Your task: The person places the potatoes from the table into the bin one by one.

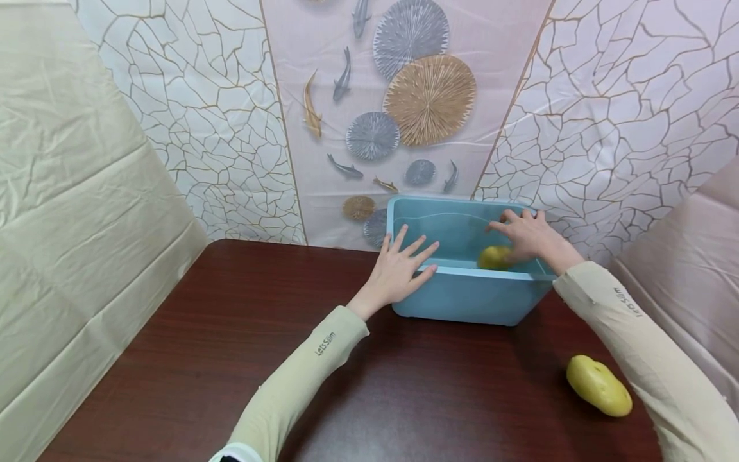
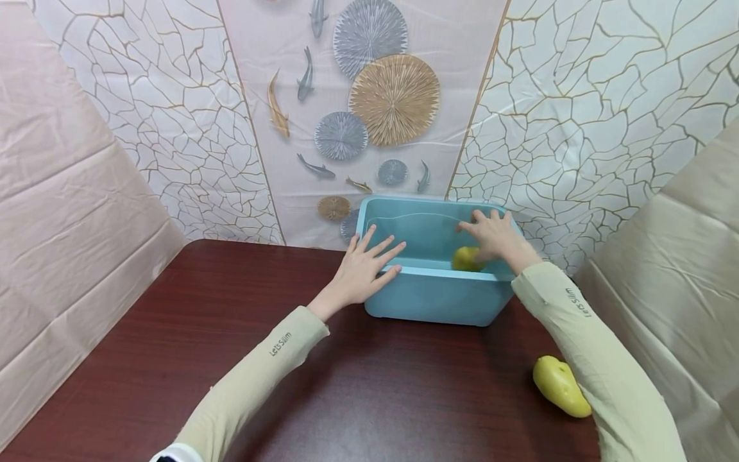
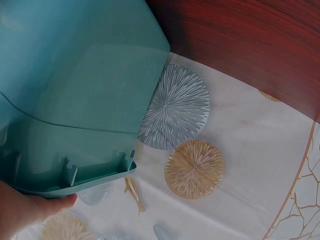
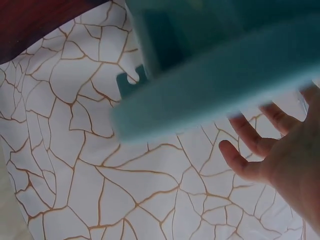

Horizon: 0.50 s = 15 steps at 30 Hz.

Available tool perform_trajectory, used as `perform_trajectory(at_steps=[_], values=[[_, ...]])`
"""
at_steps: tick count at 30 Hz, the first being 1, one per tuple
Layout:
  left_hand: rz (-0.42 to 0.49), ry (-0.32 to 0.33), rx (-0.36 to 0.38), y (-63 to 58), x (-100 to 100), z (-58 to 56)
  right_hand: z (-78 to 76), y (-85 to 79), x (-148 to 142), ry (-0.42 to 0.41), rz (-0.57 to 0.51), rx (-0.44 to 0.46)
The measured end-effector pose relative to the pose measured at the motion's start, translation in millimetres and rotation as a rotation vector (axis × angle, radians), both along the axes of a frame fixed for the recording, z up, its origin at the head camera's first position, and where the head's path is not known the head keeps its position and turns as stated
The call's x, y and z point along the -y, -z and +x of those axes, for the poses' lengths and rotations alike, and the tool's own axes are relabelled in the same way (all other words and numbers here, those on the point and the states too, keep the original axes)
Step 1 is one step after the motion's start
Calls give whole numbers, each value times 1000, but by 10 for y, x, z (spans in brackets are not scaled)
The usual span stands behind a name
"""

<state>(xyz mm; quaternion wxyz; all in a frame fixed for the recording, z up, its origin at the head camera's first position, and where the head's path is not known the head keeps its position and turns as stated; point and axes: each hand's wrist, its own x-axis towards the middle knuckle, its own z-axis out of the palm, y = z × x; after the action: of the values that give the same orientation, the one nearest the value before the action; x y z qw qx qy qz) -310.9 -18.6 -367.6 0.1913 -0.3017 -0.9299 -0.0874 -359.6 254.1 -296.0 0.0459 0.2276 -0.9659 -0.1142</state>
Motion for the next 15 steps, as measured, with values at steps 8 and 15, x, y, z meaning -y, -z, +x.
perform_trajectory(at_steps=[8, 15], values=[[6, 0, 7, -6, -1, 8, 12, -33, -36, -6, 28, -18], [0, -4, -2, -6, 0, 5, 35, -42, -57, -12, 11, -23]])
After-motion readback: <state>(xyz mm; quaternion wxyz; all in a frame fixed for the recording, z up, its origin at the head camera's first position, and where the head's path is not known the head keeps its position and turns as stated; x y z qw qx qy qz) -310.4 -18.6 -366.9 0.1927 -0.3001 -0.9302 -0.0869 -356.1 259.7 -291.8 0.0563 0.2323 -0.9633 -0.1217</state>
